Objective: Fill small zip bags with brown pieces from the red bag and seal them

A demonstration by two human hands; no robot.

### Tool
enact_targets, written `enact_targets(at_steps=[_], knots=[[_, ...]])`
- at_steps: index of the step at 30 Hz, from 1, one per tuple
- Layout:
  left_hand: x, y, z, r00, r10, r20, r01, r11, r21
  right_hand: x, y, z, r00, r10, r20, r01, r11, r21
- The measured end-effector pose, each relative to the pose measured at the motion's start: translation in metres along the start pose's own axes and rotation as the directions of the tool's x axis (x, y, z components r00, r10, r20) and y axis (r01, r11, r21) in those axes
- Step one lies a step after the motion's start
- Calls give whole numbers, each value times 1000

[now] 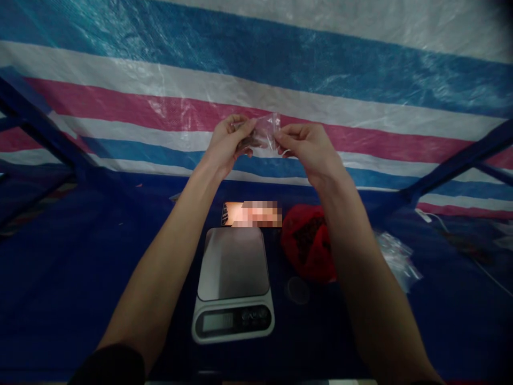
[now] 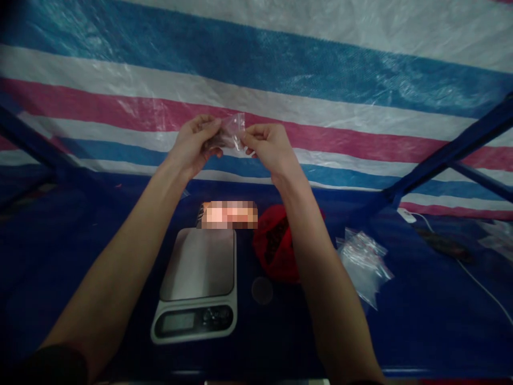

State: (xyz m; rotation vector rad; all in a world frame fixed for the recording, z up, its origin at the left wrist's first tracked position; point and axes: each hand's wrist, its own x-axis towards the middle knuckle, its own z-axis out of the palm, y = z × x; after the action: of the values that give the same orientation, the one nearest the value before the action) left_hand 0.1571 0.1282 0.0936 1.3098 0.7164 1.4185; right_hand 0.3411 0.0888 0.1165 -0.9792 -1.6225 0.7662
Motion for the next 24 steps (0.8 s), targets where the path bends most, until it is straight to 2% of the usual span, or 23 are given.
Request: enact_targets(at_steps=[5, 8, 10, 13, 16, 19, 21, 24], knots=[[0, 12, -11, 998, 59, -31, -58, 997, 42, -1, -1, 9, 999, 45, 1, -45, 996, 80], [-2, 22, -20, 994, 108, -33, -105, 989, 101, -3, -3, 13, 998, 41, -39, -37, 994, 106], [-4, 25, -23, 991, 136, -14, -132, 979, 155, -5, -6, 15, 998, 29, -58, -22, 993, 115], [-5, 26, -23, 985, 171, 38, -175, 952, 250, -5, -9, 15, 999, 28, -22, -25, 992, 124], [-3, 26, -19, 955, 291, 58, -291, 879, 377, -5, -9, 12, 999, 48, 5, -48, 990, 133], [-3, 30, -11, 889, 454, 67, -421, 751, 509, -5, -7, 10, 998, 57, -4, -56, 983, 173], [-6, 33, -7, 888, 435, 149, -442, 717, 539, -5, -5, 11, 999, 53, 2, -52, 977, 207], [-14, 38, -1, 908, 237, 345, -390, 781, 488, -4, -3, 13, 999, 47, 18, -50, 969, 242]])
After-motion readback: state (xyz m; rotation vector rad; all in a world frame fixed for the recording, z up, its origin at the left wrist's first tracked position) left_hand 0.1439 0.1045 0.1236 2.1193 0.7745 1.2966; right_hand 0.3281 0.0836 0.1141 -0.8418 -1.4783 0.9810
